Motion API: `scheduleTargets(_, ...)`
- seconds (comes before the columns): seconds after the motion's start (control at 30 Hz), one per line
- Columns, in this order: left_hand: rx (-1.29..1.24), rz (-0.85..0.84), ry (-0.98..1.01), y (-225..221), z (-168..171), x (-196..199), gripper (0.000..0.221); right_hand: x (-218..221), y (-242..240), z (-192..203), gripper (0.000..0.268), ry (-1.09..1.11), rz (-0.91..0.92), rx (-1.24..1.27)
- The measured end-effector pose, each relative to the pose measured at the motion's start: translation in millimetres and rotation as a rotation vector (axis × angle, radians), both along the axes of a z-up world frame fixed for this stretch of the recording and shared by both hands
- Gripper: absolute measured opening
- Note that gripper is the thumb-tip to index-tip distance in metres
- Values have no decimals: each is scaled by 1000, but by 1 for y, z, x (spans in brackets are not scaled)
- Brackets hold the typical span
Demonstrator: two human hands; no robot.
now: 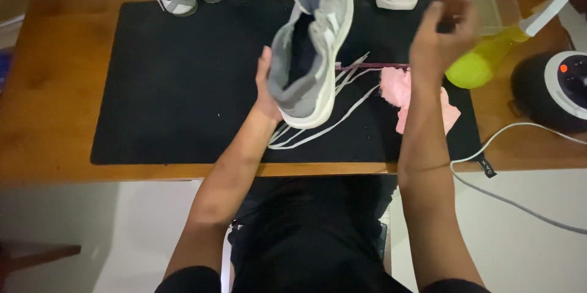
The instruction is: Cleaning a grey sneaker using a spray bottle, toothbrush, and a cloth on a workbench.
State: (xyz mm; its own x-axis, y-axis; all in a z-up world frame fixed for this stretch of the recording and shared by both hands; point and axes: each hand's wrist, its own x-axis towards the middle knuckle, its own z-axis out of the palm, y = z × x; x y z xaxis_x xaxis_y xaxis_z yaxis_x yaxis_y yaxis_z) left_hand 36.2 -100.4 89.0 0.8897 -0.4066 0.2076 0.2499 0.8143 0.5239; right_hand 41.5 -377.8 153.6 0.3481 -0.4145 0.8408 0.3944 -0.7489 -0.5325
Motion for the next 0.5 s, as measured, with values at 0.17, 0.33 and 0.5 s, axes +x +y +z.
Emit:
scheduleTargets(0.17,-147,-72,33,11,20,-1,65,-23,-70,-10,53,-557,-438,12)
scheduleTargets(0.33,-440,-38,280,35,-15,25,58,-42,-108,-18,80,-146,-278,104)
scheduleTargets(0.5,-166,230,230,25,-18,34,41,-25,-140,-38,59,69,62,278)
